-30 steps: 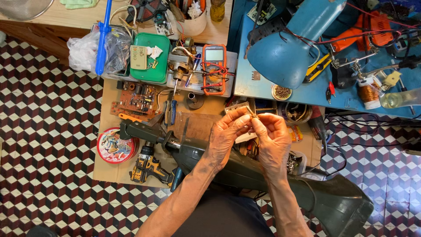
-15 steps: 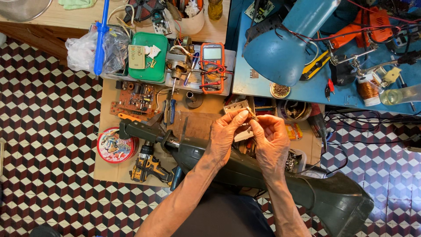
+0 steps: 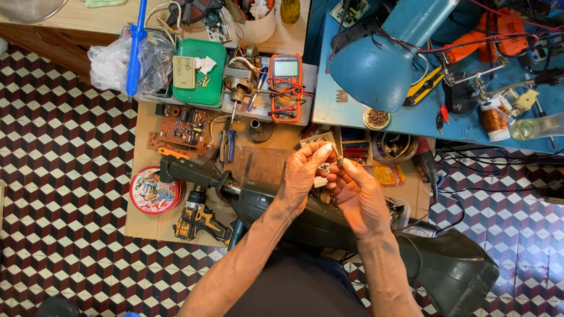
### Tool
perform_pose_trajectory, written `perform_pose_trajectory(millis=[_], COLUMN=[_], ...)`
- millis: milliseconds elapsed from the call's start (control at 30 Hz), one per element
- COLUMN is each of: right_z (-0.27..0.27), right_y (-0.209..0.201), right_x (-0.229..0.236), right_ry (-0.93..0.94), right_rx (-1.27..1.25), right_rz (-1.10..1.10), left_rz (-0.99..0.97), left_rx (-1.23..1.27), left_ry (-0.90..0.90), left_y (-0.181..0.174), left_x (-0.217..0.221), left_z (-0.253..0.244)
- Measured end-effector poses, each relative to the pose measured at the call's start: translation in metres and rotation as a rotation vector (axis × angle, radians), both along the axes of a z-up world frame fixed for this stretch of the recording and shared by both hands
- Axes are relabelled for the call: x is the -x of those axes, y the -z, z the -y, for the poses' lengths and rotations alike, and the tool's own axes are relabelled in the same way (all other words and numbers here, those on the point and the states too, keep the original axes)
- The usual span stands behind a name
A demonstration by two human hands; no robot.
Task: The person uses a red angle grinder to grind a small metal piece, producing sparks. They then move to a workbench and insert a small metal pin into a black plastic housing, followed by handling a small cardboard box containing metal parts.
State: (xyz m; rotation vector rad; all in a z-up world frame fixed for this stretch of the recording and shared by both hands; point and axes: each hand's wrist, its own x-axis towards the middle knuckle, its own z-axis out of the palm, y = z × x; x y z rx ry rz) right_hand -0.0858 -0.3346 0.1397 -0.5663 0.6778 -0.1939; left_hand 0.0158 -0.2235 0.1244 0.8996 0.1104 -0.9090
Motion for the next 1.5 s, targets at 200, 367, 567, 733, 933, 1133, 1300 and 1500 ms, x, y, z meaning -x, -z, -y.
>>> perform_pose_trajectory(millis=[200, 367, 567, 733, 933, 1133, 1300, 1500], right_z=[0.006, 0.006, 0.001, -0.002, -0.008, -0.009, -0.009, -0.017], right_y=[0.005, 0.012, 0.015, 0.014, 0.014, 0.016, 0.019, 0.017], right_x=[0.009, 0.006, 0.004, 0.003, 0.007, 0.008, 0.008, 0.007], right_ry=[-0.098, -0.057, -0.020, 0.002, 0.039, 0.096, 0.063, 0.083], right_rx=[0.008, 0.374, 0.586, 0.647, 0.766, 0.854, 0.929, 1.058], right_rz=[-0.072, -0.122, -0.137, -0.137, -0.099, -0.031, -0.085, -0.075], left_rz=[0.352, 0.438, 0.487, 0.655, 0.306, -0.067, -0.116, -0.218], left_rx=[-0.104, -0.175, -0.535, -0.537, -0.324, -0.133, 0.006, 0.043], left_ry=[0.022, 0.018, 0.188, 0.153, 0.146, 0.200, 0.134, 0.108], left_y=[0.013, 0.028, 0.059, 0.076, 0.069, 0.046, 0.030, 0.023], left_x=[-0.029, -0.034, -0.014, -0.002, 0.006, 0.010, 0.010, 0.008], left_z=[-0.007, -0.019, -0.019, -0.012, -0.012, -0.011, -0.006, -0.002])
